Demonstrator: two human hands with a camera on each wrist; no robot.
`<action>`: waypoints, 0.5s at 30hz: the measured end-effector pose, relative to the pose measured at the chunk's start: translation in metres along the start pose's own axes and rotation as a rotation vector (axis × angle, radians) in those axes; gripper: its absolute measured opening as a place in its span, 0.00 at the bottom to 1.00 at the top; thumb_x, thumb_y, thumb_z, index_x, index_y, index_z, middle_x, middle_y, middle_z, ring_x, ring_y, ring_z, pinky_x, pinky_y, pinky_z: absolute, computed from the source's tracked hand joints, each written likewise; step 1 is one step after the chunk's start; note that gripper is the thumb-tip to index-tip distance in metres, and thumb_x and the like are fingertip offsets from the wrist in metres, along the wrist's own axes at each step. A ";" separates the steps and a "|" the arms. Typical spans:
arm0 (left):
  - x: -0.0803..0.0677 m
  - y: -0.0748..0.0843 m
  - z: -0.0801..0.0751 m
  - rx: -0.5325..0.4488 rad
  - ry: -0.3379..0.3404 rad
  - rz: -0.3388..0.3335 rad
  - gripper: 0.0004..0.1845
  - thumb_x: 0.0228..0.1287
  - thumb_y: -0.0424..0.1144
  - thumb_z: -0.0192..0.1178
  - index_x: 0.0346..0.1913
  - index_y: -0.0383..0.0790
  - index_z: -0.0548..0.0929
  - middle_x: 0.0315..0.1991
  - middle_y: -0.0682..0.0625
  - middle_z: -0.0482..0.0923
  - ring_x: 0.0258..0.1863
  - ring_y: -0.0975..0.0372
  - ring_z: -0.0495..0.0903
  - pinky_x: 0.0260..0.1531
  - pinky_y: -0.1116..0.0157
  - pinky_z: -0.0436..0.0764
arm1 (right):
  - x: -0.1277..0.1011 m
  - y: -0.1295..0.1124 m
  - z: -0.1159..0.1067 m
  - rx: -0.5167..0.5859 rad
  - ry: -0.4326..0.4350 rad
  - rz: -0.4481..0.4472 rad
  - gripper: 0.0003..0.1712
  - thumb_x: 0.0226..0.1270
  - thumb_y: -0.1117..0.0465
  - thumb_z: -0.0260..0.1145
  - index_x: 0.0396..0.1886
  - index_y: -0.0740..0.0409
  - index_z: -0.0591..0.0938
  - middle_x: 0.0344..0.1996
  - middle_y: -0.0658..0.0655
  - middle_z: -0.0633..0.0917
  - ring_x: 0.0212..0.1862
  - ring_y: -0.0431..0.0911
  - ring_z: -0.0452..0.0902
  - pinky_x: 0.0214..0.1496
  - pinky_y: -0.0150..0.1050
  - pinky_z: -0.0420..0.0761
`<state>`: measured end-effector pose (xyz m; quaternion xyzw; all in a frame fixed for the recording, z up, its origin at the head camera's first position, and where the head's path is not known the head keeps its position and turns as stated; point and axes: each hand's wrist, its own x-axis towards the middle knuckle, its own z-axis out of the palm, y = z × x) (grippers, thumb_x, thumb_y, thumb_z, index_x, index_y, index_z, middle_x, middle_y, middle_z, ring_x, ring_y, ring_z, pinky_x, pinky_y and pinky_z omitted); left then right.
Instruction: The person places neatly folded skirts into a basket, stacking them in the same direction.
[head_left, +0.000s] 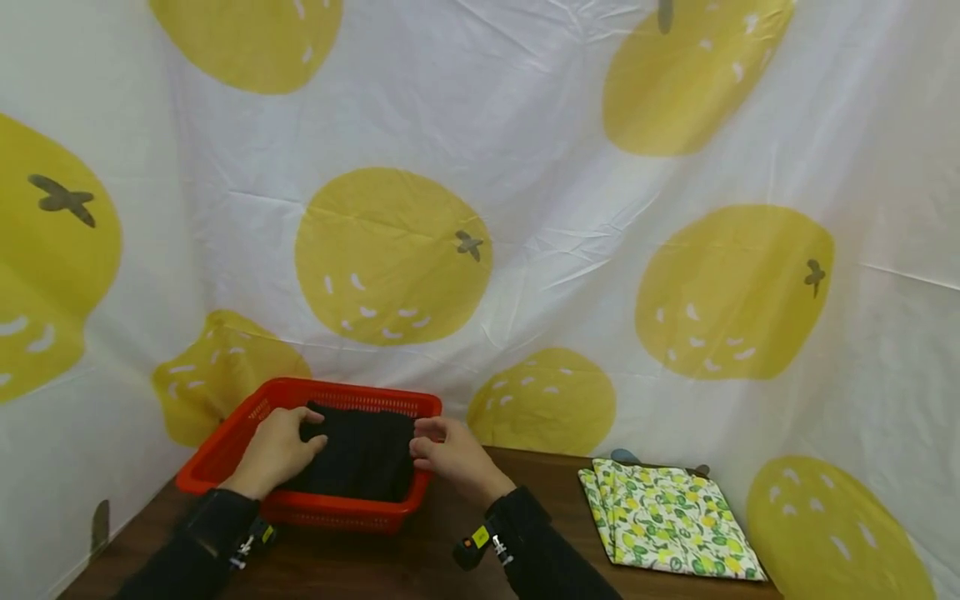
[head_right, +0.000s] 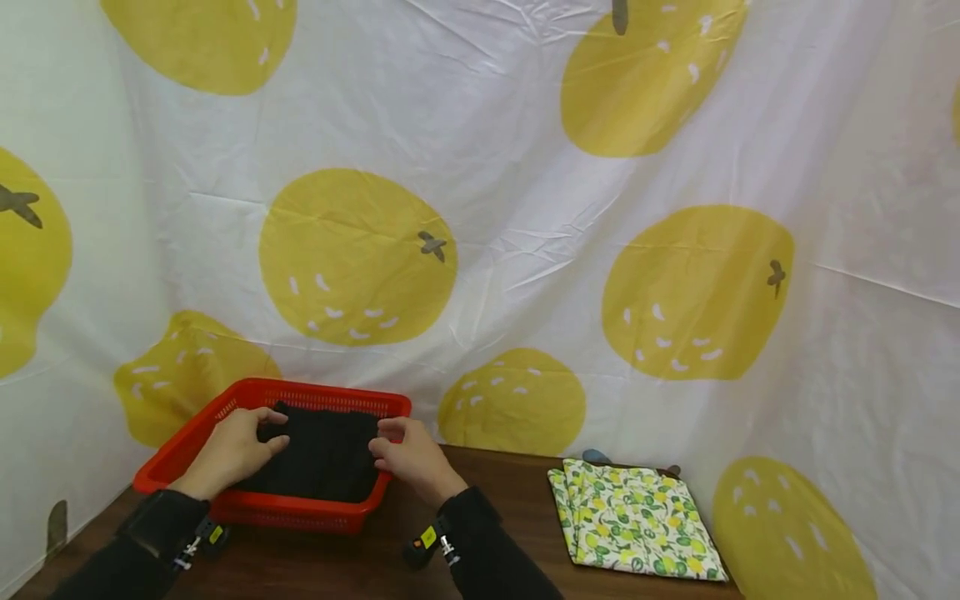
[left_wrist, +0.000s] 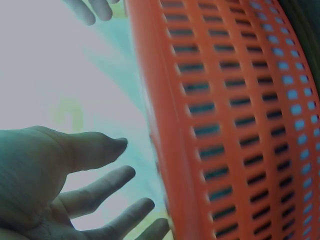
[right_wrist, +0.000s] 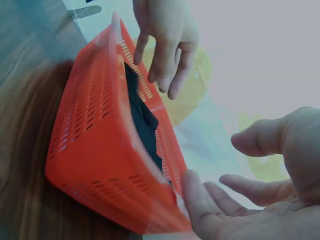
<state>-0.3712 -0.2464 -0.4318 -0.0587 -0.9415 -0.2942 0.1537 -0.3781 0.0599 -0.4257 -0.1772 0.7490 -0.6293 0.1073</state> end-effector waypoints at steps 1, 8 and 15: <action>-0.002 0.004 0.001 -0.006 0.006 0.008 0.20 0.77 0.35 0.76 0.63 0.24 0.90 0.62 0.23 0.88 0.56 0.36 0.89 0.59 0.34 0.88 | -0.003 0.002 -0.003 -0.006 0.012 -0.015 0.28 0.89 0.64 0.67 0.82 0.68 0.79 0.77 0.71 0.83 0.70 0.59 0.89 0.73 0.53 0.92; -0.016 0.035 0.014 -0.046 0.011 0.047 0.18 0.80 0.38 0.74 0.64 0.32 0.93 0.63 0.27 0.89 0.57 0.37 0.90 0.52 0.39 0.90 | -0.024 0.015 -0.022 -0.053 0.062 -0.086 0.25 0.89 0.62 0.65 0.79 0.66 0.82 0.73 0.72 0.86 0.65 0.58 0.91 0.70 0.56 0.93; -0.031 0.058 0.035 -0.064 0.003 0.075 0.16 0.78 0.42 0.77 0.63 0.40 0.95 0.63 0.34 0.90 0.59 0.39 0.91 0.51 0.42 0.92 | -0.047 0.027 -0.046 -0.155 0.114 -0.160 0.23 0.90 0.63 0.66 0.77 0.67 0.83 0.72 0.73 0.87 0.70 0.64 0.89 0.65 0.52 0.95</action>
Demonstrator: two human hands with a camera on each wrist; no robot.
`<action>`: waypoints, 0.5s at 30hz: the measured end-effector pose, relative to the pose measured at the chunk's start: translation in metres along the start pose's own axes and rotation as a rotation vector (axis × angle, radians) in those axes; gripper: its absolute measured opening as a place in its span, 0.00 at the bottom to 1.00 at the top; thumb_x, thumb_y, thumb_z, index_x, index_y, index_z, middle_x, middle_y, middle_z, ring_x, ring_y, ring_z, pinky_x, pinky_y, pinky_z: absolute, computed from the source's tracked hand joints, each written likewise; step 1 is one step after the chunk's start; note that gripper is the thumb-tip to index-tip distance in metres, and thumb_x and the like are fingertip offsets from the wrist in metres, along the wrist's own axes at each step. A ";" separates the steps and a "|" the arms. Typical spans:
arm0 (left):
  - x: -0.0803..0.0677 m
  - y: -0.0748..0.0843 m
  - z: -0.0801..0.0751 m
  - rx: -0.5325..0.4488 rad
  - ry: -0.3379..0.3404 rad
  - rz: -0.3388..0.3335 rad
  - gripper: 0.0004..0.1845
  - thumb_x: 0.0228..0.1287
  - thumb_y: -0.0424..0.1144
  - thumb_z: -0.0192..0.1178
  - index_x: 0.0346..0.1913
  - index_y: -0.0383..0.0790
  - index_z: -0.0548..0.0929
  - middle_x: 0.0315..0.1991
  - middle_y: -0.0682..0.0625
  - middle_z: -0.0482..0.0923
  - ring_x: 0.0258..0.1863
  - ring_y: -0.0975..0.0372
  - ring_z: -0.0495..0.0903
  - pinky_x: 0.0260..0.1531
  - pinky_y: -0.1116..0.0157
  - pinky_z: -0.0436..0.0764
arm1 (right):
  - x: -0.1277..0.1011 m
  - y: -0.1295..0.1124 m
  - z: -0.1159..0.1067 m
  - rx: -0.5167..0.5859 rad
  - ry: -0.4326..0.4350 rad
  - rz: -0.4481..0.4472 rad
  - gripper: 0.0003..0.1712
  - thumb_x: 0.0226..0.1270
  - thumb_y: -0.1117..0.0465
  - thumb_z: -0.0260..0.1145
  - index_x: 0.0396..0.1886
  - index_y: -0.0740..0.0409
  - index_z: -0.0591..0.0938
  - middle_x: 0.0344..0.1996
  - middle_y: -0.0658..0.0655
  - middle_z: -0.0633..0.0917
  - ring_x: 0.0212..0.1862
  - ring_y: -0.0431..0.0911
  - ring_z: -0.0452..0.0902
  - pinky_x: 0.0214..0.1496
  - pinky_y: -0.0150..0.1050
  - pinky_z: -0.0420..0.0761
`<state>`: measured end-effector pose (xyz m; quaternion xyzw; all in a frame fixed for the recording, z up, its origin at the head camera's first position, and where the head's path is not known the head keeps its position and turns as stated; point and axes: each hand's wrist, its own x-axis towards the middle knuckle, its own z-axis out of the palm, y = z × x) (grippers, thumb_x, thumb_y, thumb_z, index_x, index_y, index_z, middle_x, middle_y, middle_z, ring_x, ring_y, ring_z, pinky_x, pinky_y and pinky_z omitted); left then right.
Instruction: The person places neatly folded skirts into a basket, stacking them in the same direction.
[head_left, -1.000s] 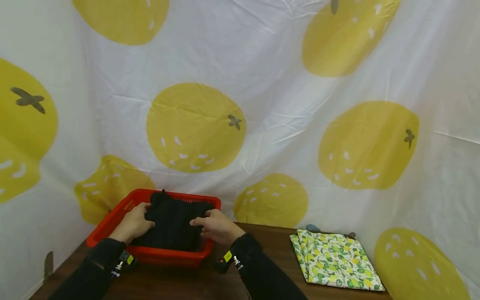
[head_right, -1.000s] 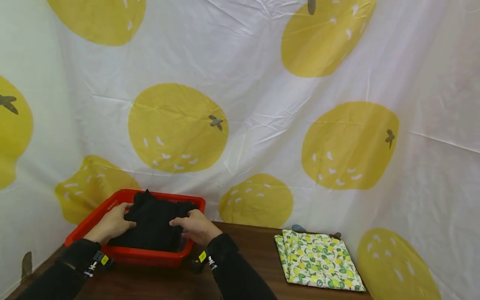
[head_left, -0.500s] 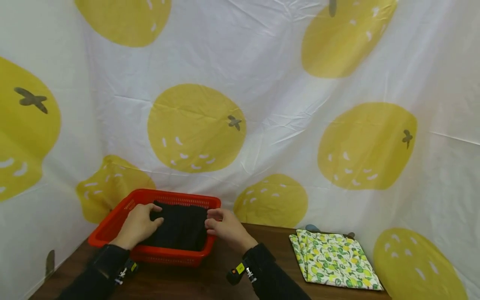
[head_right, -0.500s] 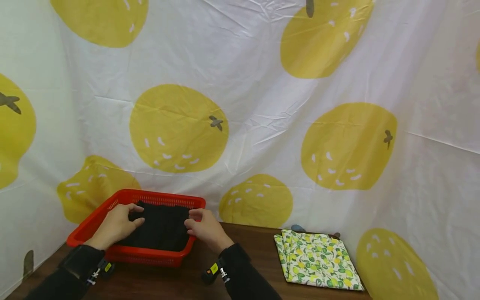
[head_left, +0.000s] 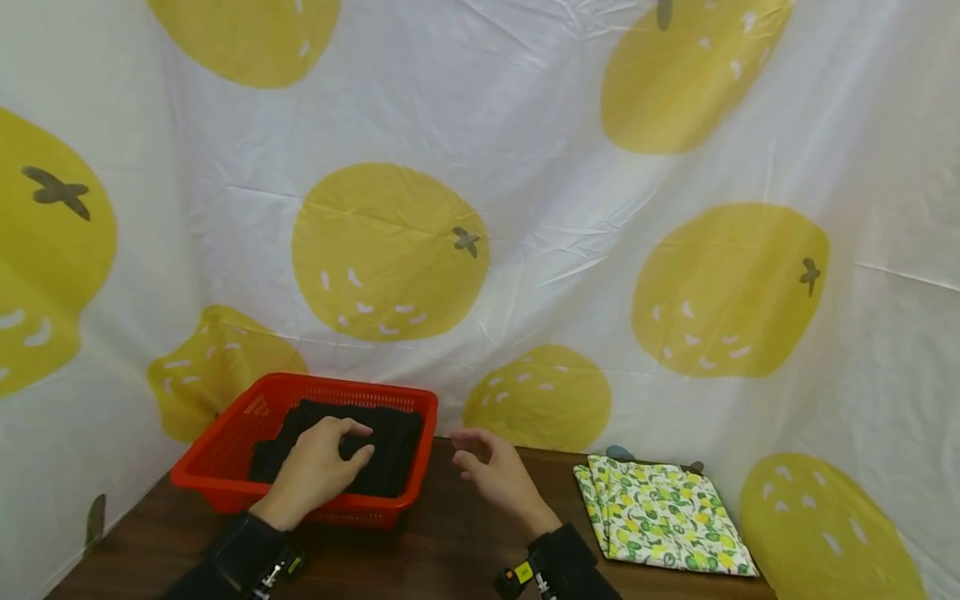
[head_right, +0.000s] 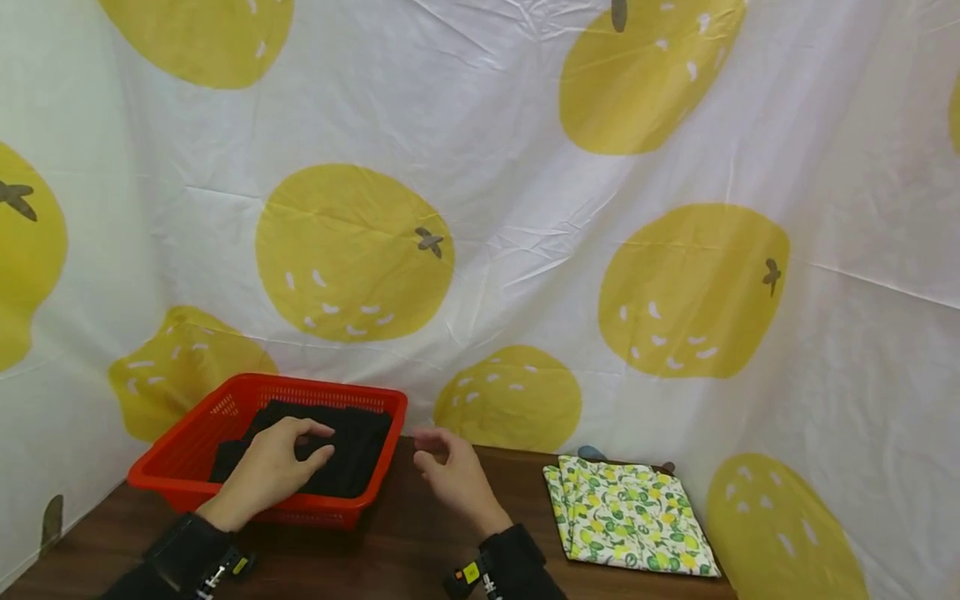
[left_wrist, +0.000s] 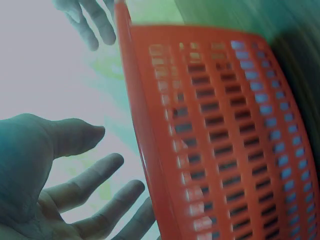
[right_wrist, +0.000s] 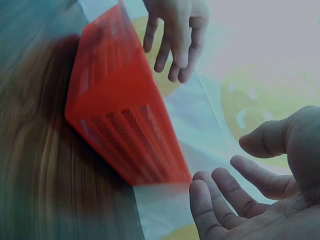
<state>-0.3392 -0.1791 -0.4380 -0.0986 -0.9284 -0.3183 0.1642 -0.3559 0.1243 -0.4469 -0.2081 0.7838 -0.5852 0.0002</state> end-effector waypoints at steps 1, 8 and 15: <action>-0.002 0.003 0.003 -0.004 -0.001 0.005 0.16 0.78 0.42 0.78 0.62 0.41 0.95 0.62 0.35 0.91 0.59 0.41 0.91 0.52 0.42 0.91 | -0.003 0.002 -0.004 -0.016 0.006 -0.007 0.23 0.91 0.63 0.66 0.76 0.67 0.84 0.71 0.72 0.88 0.70 0.64 0.89 0.64 0.51 0.95; -0.020 0.031 0.019 -0.068 -0.069 0.030 0.16 0.76 0.45 0.80 0.62 0.46 0.95 0.62 0.42 0.91 0.59 0.45 0.91 0.60 0.40 0.91 | -0.029 0.024 -0.029 -0.202 0.069 -0.017 0.20 0.88 0.61 0.70 0.71 0.62 0.88 0.68 0.66 0.92 0.68 0.61 0.90 0.61 0.43 0.90; -0.026 0.064 0.041 -0.105 -0.073 0.105 0.17 0.74 0.46 0.82 0.60 0.48 0.95 0.56 0.47 0.91 0.55 0.52 0.91 0.58 0.47 0.92 | -0.053 0.041 -0.065 -0.274 0.128 0.115 0.19 0.91 0.59 0.69 0.71 0.61 0.87 0.68 0.66 0.91 0.64 0.57 0.91 0.63 0.55 0.90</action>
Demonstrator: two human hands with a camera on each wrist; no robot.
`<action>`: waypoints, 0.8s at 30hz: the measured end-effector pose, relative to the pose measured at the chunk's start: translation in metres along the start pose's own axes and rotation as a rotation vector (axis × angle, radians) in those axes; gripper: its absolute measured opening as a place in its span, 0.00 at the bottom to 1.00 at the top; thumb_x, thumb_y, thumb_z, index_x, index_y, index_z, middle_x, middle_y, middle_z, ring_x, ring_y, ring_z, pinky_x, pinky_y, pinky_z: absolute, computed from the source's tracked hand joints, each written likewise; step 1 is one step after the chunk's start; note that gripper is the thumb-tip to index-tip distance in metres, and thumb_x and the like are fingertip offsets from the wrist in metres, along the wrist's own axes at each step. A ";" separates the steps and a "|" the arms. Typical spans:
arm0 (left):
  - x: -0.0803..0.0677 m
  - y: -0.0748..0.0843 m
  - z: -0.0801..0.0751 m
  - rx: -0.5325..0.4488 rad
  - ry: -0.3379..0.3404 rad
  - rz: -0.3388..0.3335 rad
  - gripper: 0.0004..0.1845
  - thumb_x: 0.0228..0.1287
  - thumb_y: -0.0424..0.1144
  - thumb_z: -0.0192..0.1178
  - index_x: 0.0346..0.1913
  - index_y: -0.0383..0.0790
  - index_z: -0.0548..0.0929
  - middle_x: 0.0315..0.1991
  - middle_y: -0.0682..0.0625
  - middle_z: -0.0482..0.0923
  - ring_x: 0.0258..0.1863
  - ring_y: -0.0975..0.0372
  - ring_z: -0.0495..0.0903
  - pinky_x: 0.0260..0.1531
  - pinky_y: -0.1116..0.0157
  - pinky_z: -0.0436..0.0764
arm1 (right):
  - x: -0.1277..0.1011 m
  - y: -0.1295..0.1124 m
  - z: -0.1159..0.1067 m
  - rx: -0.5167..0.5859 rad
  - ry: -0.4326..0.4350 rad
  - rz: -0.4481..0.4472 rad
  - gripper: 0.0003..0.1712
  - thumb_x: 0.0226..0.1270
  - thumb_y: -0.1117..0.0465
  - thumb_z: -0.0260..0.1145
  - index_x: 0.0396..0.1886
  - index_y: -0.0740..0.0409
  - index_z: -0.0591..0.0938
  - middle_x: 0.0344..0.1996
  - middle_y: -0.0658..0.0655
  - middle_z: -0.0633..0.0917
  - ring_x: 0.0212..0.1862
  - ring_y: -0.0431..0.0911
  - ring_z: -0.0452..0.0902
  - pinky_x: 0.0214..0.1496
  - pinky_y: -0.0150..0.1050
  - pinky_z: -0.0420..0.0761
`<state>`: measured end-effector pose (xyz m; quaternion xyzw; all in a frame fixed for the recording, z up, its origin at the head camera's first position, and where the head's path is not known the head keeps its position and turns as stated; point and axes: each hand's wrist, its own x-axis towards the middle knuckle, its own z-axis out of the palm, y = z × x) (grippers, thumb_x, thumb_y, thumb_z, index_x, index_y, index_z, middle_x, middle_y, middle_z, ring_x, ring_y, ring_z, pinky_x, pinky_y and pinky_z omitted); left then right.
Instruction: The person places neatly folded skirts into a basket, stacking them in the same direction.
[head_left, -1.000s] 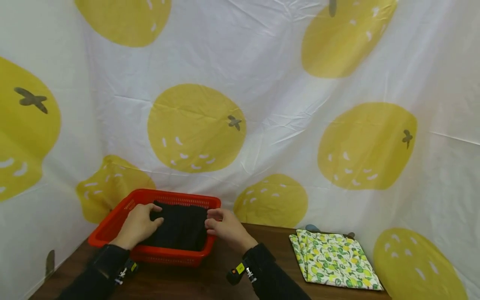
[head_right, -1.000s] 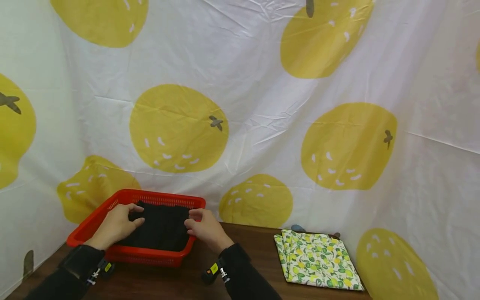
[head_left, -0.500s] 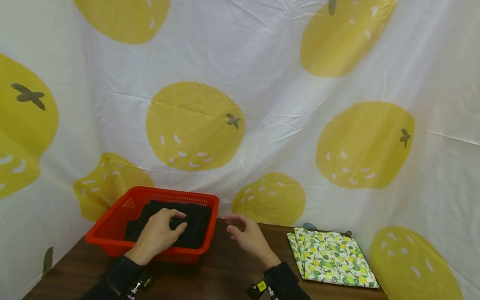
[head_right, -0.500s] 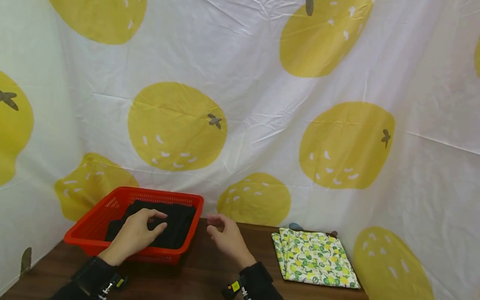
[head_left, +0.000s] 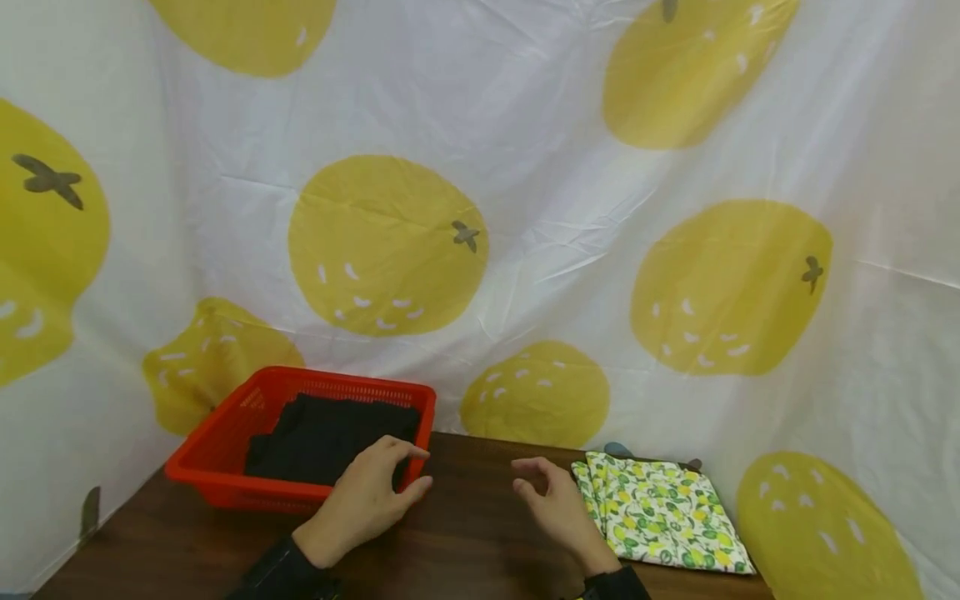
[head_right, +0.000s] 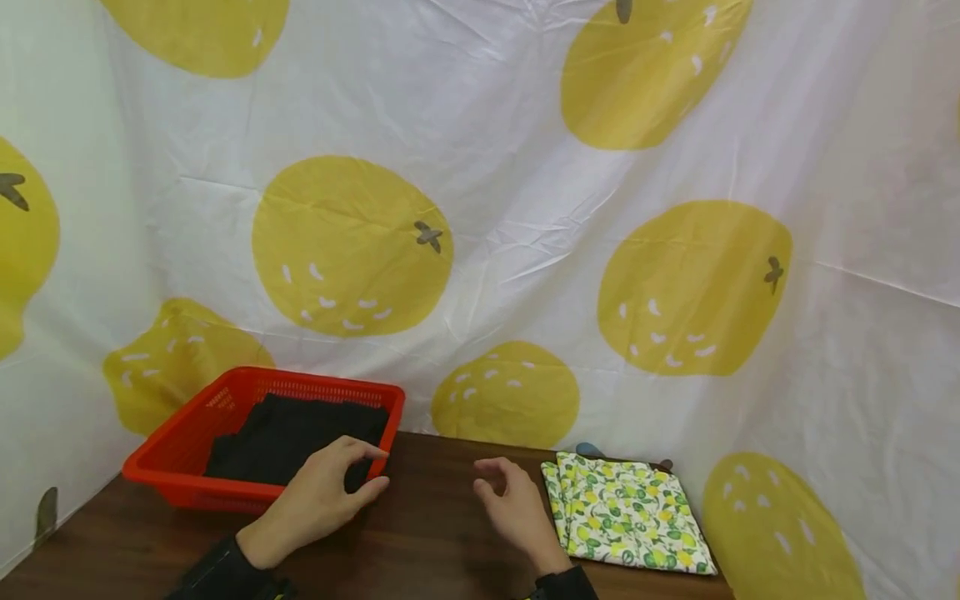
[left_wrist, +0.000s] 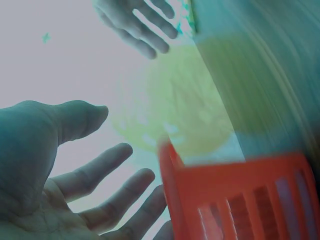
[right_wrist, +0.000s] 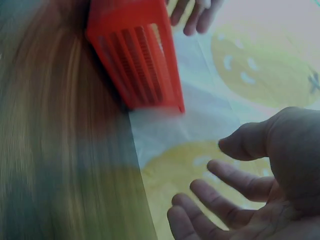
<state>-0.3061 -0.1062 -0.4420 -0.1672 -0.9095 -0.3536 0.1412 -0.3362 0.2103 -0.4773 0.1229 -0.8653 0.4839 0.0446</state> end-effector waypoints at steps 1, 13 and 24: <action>0.000 0.004 0.004 -0.006 -0.004 0.013 0.17 0.74 0.47 0.82 0.60 0.49 0.95 0.56 0.48 0.91 0.55 0.53 0.91 0.57 0.48 0.92 | -0.001 0.003 -0.005 -0.004 0.016 0.022 0.19 0.91 0.59 0.69 0.71 0.62 0.88 0.67 0.65 0.92 0.64 0.57 0.91 0.64 0.56 0.90; -0.002 0.031 0.050 -0.091 -0.109 0.154 0.19 0.78 0.49 0.79 0.64 0.46 0.93 0.57 0.48 0.90 0.57 0.51 0.91 0.56 0.51 0.92 | -0.013 0.053 -0.052 -0.313 0.114 0.197 0.25 0.86 0.59 0.71 0.71 0.72 0.86 0.70 0.78 0.86 0.75 0.77 0.81 0.74 0.72 0.83; 0.008 0.034 0.086 -0.134 -0.251 0.162 0.19 0.80 0.50 0.77 0.67 0.49 0.92 0.58 0.49 0.90 0.58 0.51 0.91 0.56 0.53 0.92 | -0.016 0.072 -0.070 -0.520 -0.011 0.350 0.26 0.85 0.53 0.71 0.68 0.71 0.88 0.67 0.76 0.89 0.69 0.78 0.84 0.68 0.74 0.86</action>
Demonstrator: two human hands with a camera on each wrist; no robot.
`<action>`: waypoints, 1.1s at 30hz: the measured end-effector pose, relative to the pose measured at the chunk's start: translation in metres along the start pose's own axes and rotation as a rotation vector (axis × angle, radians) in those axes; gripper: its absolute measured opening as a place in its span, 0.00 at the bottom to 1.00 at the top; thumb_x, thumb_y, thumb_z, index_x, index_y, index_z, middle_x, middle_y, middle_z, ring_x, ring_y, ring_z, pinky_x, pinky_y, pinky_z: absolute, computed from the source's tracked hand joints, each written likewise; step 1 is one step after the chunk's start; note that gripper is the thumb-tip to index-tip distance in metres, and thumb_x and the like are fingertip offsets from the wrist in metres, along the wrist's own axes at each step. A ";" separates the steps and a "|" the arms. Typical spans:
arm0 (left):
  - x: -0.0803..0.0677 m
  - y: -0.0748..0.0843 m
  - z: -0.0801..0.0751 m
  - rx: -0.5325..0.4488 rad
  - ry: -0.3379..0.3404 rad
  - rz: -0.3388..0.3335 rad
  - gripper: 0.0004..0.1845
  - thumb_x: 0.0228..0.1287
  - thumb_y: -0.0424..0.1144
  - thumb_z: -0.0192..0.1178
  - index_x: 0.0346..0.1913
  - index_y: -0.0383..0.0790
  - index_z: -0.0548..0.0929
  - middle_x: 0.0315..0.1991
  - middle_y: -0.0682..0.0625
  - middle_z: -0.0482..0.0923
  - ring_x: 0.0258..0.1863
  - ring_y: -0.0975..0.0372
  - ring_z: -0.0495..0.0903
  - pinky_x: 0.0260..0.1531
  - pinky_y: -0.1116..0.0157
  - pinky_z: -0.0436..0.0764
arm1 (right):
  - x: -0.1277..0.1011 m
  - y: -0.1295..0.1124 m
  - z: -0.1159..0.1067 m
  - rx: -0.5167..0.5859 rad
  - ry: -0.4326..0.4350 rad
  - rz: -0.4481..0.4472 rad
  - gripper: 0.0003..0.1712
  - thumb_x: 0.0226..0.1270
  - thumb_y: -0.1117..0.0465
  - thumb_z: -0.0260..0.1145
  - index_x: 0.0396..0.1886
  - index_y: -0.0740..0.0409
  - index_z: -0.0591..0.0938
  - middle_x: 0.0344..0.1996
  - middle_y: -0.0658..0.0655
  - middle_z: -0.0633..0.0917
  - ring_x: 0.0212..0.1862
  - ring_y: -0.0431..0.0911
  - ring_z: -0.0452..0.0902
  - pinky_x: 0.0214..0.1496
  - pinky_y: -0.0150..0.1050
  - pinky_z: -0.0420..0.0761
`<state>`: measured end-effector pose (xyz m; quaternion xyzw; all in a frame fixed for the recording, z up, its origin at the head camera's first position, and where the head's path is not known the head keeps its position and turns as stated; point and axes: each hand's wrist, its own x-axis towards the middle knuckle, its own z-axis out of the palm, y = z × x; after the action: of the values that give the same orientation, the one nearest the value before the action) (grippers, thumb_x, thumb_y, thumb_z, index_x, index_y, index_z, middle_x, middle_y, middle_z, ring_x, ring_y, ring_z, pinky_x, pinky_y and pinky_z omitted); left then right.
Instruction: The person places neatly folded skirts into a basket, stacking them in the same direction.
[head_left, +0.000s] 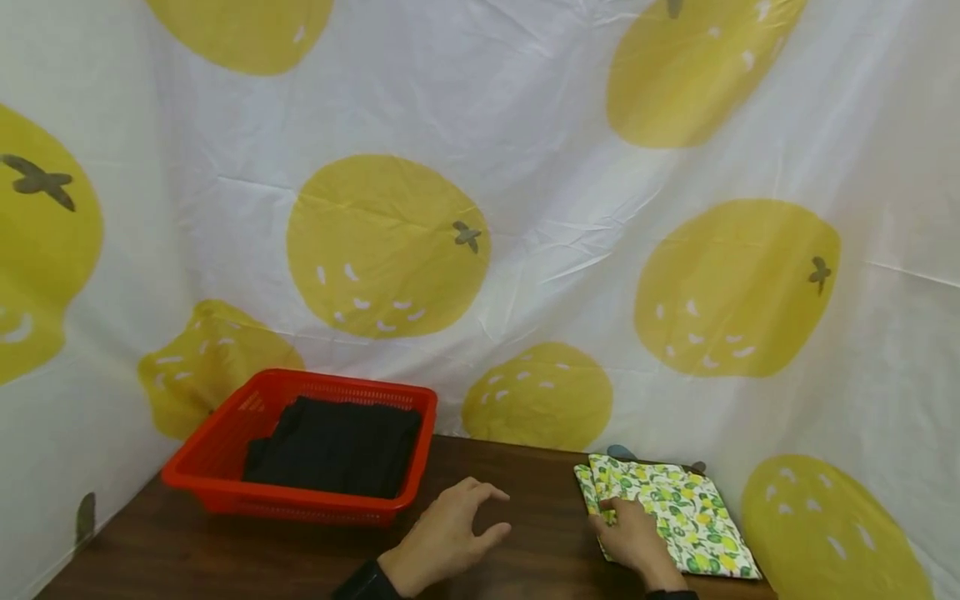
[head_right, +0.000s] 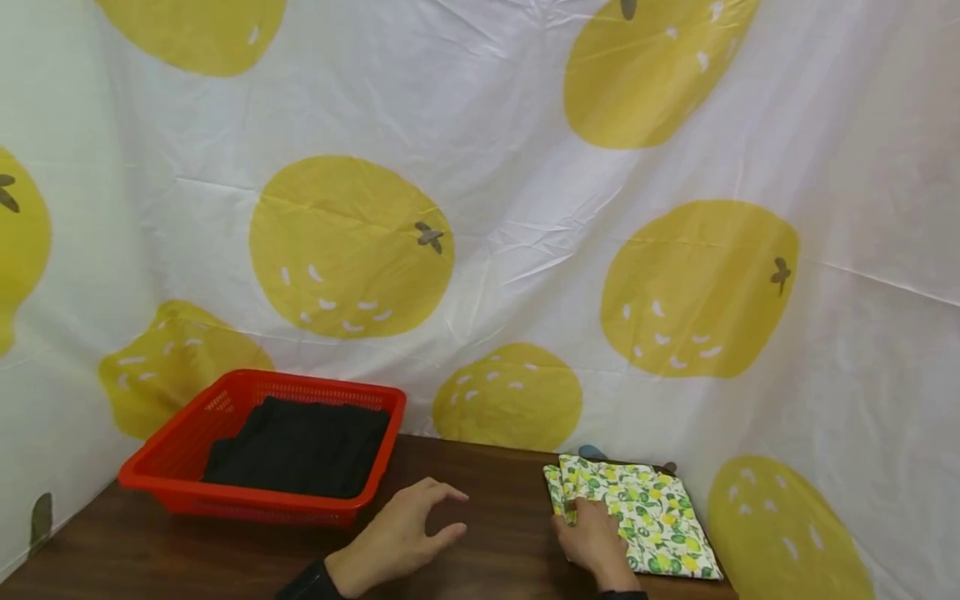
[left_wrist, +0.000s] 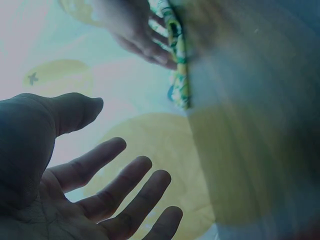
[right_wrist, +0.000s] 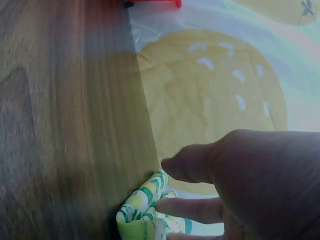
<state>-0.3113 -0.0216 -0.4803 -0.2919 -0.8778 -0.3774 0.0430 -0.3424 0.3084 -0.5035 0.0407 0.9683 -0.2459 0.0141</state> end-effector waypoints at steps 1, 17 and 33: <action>0.001 0.000 0.003 -0.001 -0.014 -0.002 0.19 0.80 0.50 0.77 0.67 0.49 0.92 0.58 0.48 0.90 0.58 0.51 0.91 0.56 0.54 0.92 | 0.001 0.002 0.000 -0.002 -0.011 -0.006 0.26 0.85 0.53 0.72 0.67 0.71 0.88 0.66 0.75 0.90 0.68 0.76 0.85 0.68 0.72 0.87; 0.024 0.002 0.055 0.098 -0.228 -0.039 0.19 0.81 0.52 0.76 0.68 0.54 0.92 0.59 0.54 0.88 0.52 0.65 0.86 0.51 0.56 0.89 | -0.005 -0.009 0.001 0.148 -0.116 -0.071 0.32 0.92 0.51 0.64 0.77 0.73 0.80 0.71 0.75 0.86 0.72 0.74 0.84 0.71 0.70 0.85; 0.042 0.011 0.076 0.306 -0.428 0.038 0.22 0.83 0.54 0.74 0.74 0.60 0.89 0.69 0.60 0.85 0.63 0.62 0.85 0.65 0.39 0.89 | -0.015 -0.036 0.002 0.403 -0.356 -0.072 0.24 0.95 0.58 0.60 0.77 0.67 0.82 0.75 0.70 0.85 0.80 0.75 0.76 0.76 0.71 0.81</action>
<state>-0.3290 0.0563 -0.5150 -0.3718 -0.9081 -0.1689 -0.0930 -0.3301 0.2754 -0.4873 -0.0353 0.8830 -0.4374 0.1669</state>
